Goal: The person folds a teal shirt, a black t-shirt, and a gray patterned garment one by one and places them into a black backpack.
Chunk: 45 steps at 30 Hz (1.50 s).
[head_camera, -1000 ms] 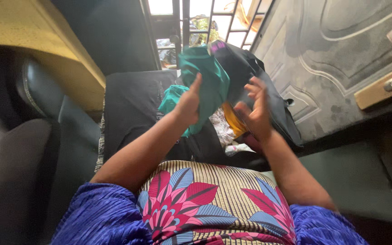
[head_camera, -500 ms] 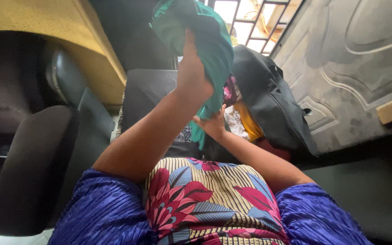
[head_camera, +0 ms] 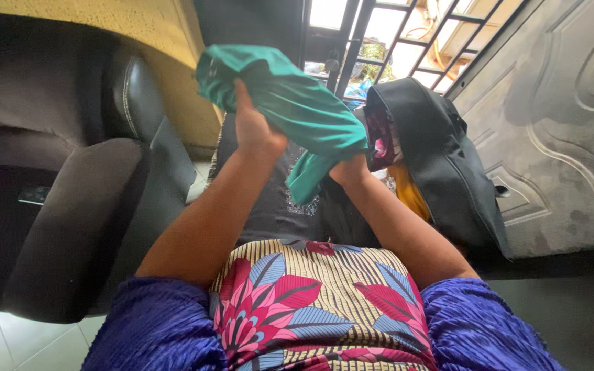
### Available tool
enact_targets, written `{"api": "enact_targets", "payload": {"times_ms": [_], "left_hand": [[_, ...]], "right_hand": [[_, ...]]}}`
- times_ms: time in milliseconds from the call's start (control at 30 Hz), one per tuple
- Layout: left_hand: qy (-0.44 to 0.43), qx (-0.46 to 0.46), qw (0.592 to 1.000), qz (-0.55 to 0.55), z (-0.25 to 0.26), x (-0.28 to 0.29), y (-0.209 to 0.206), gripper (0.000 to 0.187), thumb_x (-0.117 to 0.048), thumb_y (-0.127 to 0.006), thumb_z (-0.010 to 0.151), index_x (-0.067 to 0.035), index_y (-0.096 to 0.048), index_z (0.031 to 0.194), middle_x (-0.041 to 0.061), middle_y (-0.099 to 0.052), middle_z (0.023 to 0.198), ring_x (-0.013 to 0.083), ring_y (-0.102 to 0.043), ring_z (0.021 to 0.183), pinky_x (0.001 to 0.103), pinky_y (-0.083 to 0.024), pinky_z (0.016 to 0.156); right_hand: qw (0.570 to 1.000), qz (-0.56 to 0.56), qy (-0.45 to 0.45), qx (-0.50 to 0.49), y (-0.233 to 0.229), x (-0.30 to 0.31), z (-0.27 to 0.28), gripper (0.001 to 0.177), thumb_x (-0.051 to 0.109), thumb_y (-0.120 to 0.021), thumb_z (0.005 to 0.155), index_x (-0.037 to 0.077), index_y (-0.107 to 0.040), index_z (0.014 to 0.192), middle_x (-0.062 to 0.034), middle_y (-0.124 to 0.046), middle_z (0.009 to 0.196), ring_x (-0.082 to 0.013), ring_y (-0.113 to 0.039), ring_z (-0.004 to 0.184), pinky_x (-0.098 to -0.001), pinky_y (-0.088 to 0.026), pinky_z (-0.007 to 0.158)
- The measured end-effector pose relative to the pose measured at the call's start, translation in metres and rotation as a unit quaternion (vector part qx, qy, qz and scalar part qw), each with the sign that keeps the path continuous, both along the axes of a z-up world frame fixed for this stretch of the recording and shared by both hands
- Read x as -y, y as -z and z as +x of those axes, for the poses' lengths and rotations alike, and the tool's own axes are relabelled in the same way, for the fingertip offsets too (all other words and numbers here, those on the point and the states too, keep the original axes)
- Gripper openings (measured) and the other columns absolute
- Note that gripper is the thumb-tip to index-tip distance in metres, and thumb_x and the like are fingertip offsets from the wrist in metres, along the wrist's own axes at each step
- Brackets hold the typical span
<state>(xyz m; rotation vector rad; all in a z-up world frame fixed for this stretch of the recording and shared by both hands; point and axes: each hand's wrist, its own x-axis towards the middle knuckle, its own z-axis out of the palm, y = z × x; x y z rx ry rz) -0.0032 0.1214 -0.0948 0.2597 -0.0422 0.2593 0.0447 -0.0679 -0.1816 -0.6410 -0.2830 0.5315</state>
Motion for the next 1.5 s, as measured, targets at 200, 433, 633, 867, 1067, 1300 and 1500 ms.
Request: {"api": "enact_targets", "payload": {"times_ms": [200, 433, 633, 867, 1067, 1300, 1500], "left_hand": [[-0.022, -0.03, 0.999, -0.021, 0.03, -0.018, 0.012, 0.057, -0.057, -0.042, 0.107, -0.01, -0.057, 0.134, 0.013, -0.061, 0.127, 0.0346, -0.058, 0.118, 0.054, -0.045, 0.107], [-0.025, 0.012, 0.999, -0.028, -0.011, -0.016, 0.021, 0.058, -0.056, -0.039, 0.104, -0.012, -0.057, 0.137, 0.01, -0.062, 0.135, 0.0335, -0.057, 0.125, 0.052, -0.043, 0.112], [0.097, -0.151, 0.983, 0.044, -0.055, -0.027, 0.133, 0.057, -0.058, -0.044, 0.099, -0.014, -0.059, 0.131, 0.011, -0.068, 0.125, 0.0317, -0.063, 0.112, 0.048, -0.051, 0.096], [0.379, -0.298, 0.624, 0.615, -0.073, -0.078, 0.19, 0.057, -0.058, -0.054, 0.097, -0.004, -0.072, 0.106, 0.006, -0.079, 0.084, 0.0202, -0.074, 0.078, 0.033, -0.056, 0.069], [-0.107, -0.186, 0.73, 0.649, -0.076, -0.075, 0.067, 0.042, -0.046, -0.061, 0.101, -0.009, -0.074, 0.117, 0.005, -0.07, 0.12, 0.0157, -0.064, 0.111, 0.031, -0.048, 0.094], [-0.107, -0.138, 0.633, 0.754, -0.086, -0.039, 0.024, 0.035, -0.036, -0.072, 0.091, -0.002, -0.075, 0.1, 0.01, -0.07, 0.121, 0.023, -0.069, 0.106, 0.037, -0.056, 0.088], [-0.013, -0.15, 0.825, 0.544, -0.08, -0.038, 0.056, 0.053, -0.041, -0.066, 0.095, -0.001, -0.066, 0.129, 0.013, -0.057, 0.142, 0.0258, -0.064, 0.123, 0.035, -0.055, 0.105]], "right_hand": [[0.997, -0.029, -0.043, -0.06, 0.026, -0.037, -0.034, 0.032, 0.037, -0.061, 0.102, 0.012, -0.063, 0.12, -0.0057, -0.067, 0.102, -0.0216, -0.065, 0.088, -0.0411, -0.055, 0.078], [0.987, 0.115, -0.115, 0.013, -0.009, -0.044, -0.026, 0.033, 0.035, -0.06, 0.113, 0.006, -0.06, 0.13, -0.0131, -0.066, 0.117, -0.0272, -0.066, 0.106, -0.0433, -0.055, 0.094], [0.967, 0.142, -0.073, 0.199, -0.075, -0.02, -0.021, 0.044, 0.029, -0.058, 0.11, 0.002, -0.055, 0.145, -0.0155, -0.063, 0.142, -0.0265, -0.065, 0.124, -0.0442, -0.053, 0.109], [0.979, 0.085, -0.084, 0.163, -0.059, -0.018, -0.02, 0.043, 0.027, -0.06, 0.11, 0.001, -0.055, 0.143, -0.0167, -0.063, 0.14, -0.0276, -0.064, 0.123, -0.045, -0.052, 0.108], [0.988, -0.029, -0.126, 0.085, -0.02, -0.013, -0.004, 0.042, 0.026, -0.062, 0.11, 0.0, -0.055, 0.142, -0.0179, -0.063, 0.138, -0.0286, -0.064, 0.122, -0.0457, -0.052, 0.107], [0.976, -0.141, -0.165, 0.012, 0.014, -0.006, 0.003, 0.041, 0.024, -0.065, 0.11, -0.002, -0.055, 0.14, -0.0192, -0.063, 0.136, -0.0299, -0.063, 0.121, -0.0466, -0.051, 0.106], [0.966, -0.175, -0.193, -0.008, 0.017, -0.004, 0.002, 0.041, 0.023, -0.067, 0.109, -0.003, -0.054, 0.138, -0.0204, -0.063, 0.134, -0.031, -0.063, 0.12, -0.0473, -0.051, 0.105]]}}
